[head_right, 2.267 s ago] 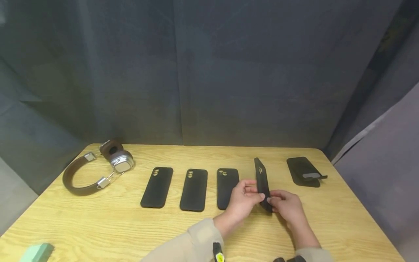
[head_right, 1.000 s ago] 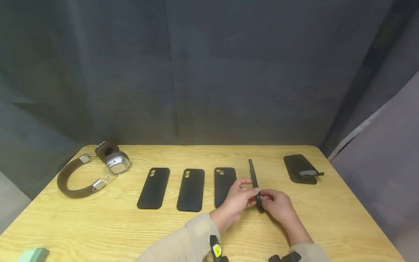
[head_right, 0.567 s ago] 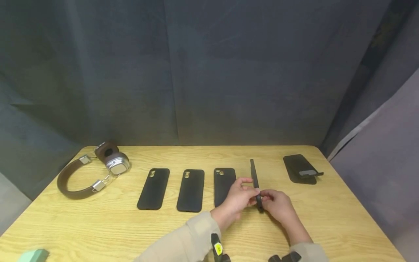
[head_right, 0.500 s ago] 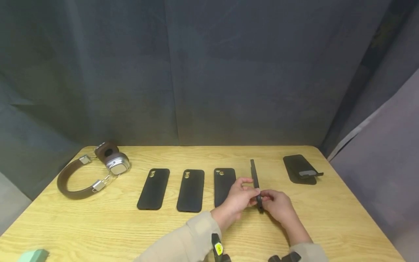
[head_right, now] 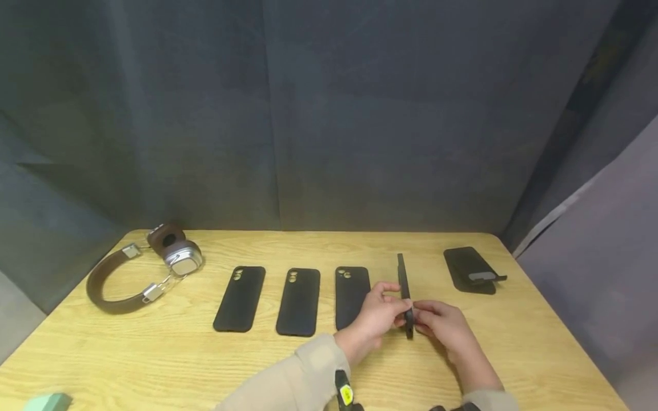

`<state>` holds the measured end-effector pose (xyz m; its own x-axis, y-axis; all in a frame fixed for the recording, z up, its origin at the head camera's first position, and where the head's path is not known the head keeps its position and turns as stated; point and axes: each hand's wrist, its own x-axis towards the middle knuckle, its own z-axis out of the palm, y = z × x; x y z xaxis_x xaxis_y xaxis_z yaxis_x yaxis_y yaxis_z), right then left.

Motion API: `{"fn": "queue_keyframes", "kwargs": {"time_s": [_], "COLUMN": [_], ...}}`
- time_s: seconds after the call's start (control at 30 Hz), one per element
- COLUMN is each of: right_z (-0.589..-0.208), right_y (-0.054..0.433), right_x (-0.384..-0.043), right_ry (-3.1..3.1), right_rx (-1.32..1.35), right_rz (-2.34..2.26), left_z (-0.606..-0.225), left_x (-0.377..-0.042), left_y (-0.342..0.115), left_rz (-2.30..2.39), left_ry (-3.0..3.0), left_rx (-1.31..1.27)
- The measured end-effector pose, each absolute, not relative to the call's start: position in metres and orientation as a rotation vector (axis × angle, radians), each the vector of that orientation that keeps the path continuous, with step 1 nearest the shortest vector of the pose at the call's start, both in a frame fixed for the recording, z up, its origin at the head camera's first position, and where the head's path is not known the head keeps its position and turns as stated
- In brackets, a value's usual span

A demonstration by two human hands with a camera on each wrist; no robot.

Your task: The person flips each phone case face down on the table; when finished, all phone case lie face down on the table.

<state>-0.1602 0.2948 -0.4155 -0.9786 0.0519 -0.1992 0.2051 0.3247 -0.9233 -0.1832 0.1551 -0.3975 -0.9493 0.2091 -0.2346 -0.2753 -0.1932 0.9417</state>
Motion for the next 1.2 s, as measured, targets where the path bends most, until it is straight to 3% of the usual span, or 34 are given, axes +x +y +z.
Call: {"fn": "queue_keyframes", "kwargs": {"time_s": [0.47, 0.77, 1.2], "right_z": [-0.390, -0.389, -0.388], "right_y": [0.286, 0.275, 0.276], "right_x": [-0.139, -0.139, -0.140], "right_ry": [2.481, 2.647, 2.596], "right_rx": [0.064, 0.153, 0.301], "right_rz": [-1.792, -1.625, -1.729], "left_z": [-0.396, -0.402, -0.412], "left_x": [-0.183, -0.185, -0.186], "left_y": [0.155, 0.156, 0.152], "left_rz": [2.208, 2.243, 2.274], "left_ry": [1.725, 1.600, 1.536], "left_rx": [-0.085, -0.112, -0.100]}}
